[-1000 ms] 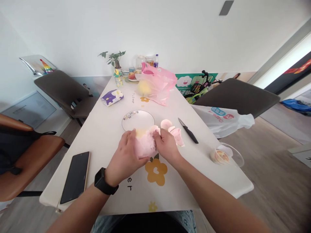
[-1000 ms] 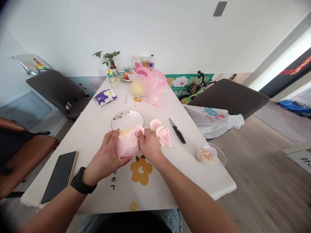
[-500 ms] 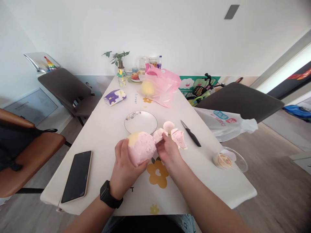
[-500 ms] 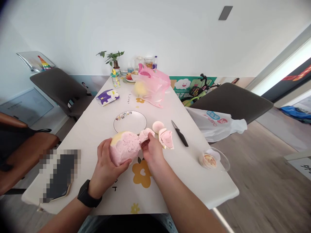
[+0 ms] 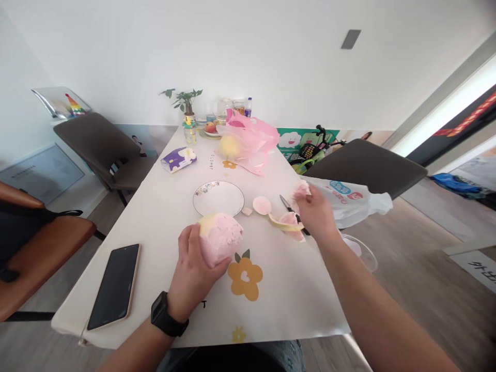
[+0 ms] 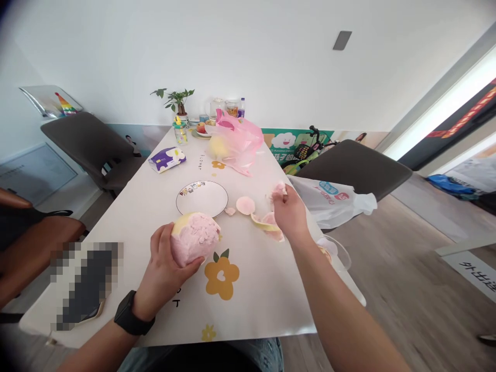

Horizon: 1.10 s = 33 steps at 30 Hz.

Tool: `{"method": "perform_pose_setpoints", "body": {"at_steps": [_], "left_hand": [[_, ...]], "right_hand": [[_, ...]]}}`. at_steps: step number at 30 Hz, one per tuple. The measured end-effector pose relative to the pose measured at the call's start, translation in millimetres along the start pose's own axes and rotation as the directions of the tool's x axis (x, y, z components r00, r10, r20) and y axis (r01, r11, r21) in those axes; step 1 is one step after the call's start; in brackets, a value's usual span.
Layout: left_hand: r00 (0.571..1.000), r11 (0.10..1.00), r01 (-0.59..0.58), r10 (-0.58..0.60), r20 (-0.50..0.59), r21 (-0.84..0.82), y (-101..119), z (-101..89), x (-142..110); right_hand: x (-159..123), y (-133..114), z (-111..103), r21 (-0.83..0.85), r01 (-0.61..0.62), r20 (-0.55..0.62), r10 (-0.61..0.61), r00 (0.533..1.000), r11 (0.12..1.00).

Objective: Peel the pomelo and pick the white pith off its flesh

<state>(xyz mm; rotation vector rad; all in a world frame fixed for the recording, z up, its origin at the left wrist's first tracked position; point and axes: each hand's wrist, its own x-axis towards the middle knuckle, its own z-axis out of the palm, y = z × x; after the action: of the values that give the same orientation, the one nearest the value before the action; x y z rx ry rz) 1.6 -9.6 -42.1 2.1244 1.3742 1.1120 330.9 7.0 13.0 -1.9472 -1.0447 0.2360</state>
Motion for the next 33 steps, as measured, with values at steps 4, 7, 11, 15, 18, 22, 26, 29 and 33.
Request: {"method": "perform_pose_setpoints", "body": {"at_steps": [4, 7, 11, 15, 18, 22, 26, 29, 33], "left_hand": [[0.999, 1.000, 0.019, -0.020, 0.041, 0.023, 4.4, -2.5, 5.7], [0.999, 1.000, -0.013, 0.012, 0.052, 0.014, 2.3, -6.1, 10.9], [0.991, 0.998, -0.059, 0.060, 0.118, -0.017, -3.3, -12.5, 18.2], [0.973, 0.992, -0.124, 0.125, 0.195, -0.017, -10.3, -17.9, 25.1], [0.957, 0.986, -0.163, 0.163, 0.240, -0.021, -15.2, -20.3, 29.8], [0.938, 0.979, -0.199, 0.202, 0.281, -0.039, -16.3, -23.8, 35.2], [0.933, 0.986, -0.164, 0.167, 0.320, -0.035, -10.4, -27.9, 39.1], [0.952, 0.997, -0.077, 0.069, 0.299, 0.013, -4.6, -28.8, 40.1], [0.966, 0.995, 0.070, -0.085, 0.243, 0.071, -1.1, -24.3, 38.1]], "right_hand": [[11.2, 12.5, 6.1, -0.368, 0.107, 0.284, 0.002, 0.959, 0.923], [9.3, 20.4, 20.2, -0.395, 0.162, 0.368, -0.005, 0.930, 0.904], [-10.0, 10.3, 31.6, -0.444, 0.235, 0.304, -0.101, 0.947, 0.865], [-43.4, -28.6, 34.4, -0.192, 0.499, 0.450, -0.376, 0.810, 0.845], [-62.8, -59.7, 35.9, 0.122, 0.546, 0.642, -0.485, 0.594, 0.829], [-63.6, -79.6, 38.6, 0.128, 0.527, 0.663, -0.468, 0.584, 0.840], [-48.5, -74.8, 41.3, 0.132, 0.368, 0.718, -0.345, 0.605, 0.920], [-45.2, -65.9, 42.7, 0.195, 0.222, 0.805, -0.285, 0.521, 0.956], [-56.6, -63.3, 45.5, 0.307, 0.217, 0.784, -0.376, 0.494, 0.927]]}}
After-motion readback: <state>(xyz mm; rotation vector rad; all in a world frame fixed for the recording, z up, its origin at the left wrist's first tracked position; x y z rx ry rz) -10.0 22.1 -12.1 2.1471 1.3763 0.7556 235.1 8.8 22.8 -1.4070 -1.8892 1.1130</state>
